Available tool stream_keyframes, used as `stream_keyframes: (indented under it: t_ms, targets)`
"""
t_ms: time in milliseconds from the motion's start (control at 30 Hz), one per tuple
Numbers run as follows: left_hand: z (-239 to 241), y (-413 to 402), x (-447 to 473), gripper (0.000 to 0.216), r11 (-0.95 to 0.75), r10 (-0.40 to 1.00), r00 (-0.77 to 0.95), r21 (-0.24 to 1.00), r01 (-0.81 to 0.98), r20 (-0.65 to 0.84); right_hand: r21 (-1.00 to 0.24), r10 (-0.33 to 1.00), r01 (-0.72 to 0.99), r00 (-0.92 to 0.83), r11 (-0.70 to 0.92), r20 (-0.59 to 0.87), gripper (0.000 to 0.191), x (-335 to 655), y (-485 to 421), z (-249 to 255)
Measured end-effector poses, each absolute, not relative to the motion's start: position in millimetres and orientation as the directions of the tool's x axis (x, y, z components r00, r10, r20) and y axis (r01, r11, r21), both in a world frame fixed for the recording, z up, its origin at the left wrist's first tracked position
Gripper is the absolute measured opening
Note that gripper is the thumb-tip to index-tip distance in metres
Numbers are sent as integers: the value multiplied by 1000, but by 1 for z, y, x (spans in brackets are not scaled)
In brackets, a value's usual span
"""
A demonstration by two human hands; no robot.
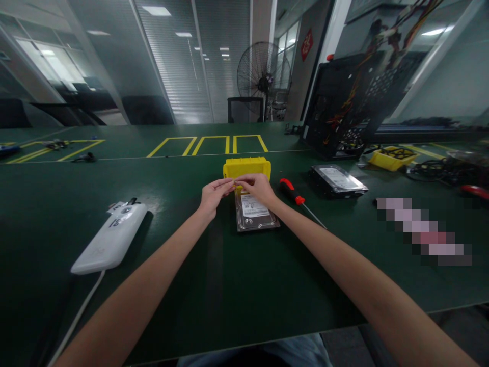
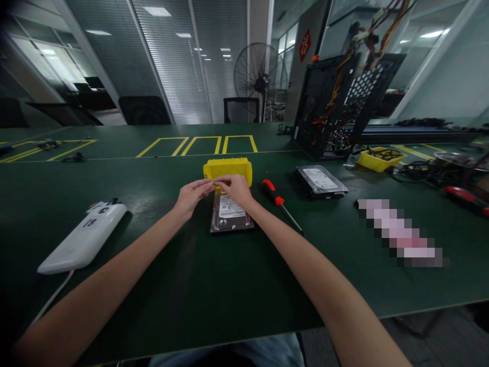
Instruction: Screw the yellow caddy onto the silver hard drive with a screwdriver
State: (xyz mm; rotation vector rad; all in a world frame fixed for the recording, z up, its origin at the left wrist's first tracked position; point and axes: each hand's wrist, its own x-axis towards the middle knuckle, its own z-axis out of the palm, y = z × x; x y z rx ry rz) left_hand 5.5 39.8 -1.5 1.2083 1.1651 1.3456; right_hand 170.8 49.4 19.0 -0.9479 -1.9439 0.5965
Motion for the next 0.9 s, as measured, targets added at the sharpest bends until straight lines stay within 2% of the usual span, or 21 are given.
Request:
stream_keyframes:
  t_ms: [267, 433, 500, 600, 700, 767, 900]
  targets:
    - [0, 37, 9, 30, -99, 992, -74, 995, -5, 98, -667, 816, 469, -335, 579, 472, 16, 168, 54, 18]
    - [-2, 37, 5, 29, -158, 983, -84, 986, 46, 161, -609, 826, 561, -325, 561, 461, 18, 169, 55, 15]
    - [-4, 38, -2, 27, -212, 967, -104, 963, 165, 231, -554, 830, 625, -331, 549, 450, 20, 168, 52, 15]
    - [-8, 40, -12, 21, -261, 942, -86, 871, 417, 323, -373, 793, 724, -400, 581, 459, 20, 166, 46, 18]
    - [-11, 42, -17, 26, -276, 952, 15, 830, 485, 307, -182, 727, 752, -497, 633, 473, 21, 162, 42, 22]
    - [-13, 44, -17, 32, -287, 957, 93, 835, 470, 276, -135, 715, 758, -518, 638, 469, 21, 160, 41, 23]
    - [-17, 46, -16, 44, -298, 954, 187, 820, 488, 236, -145, 726, 763, -513, 631, 459, 20, 160, 42, 21]
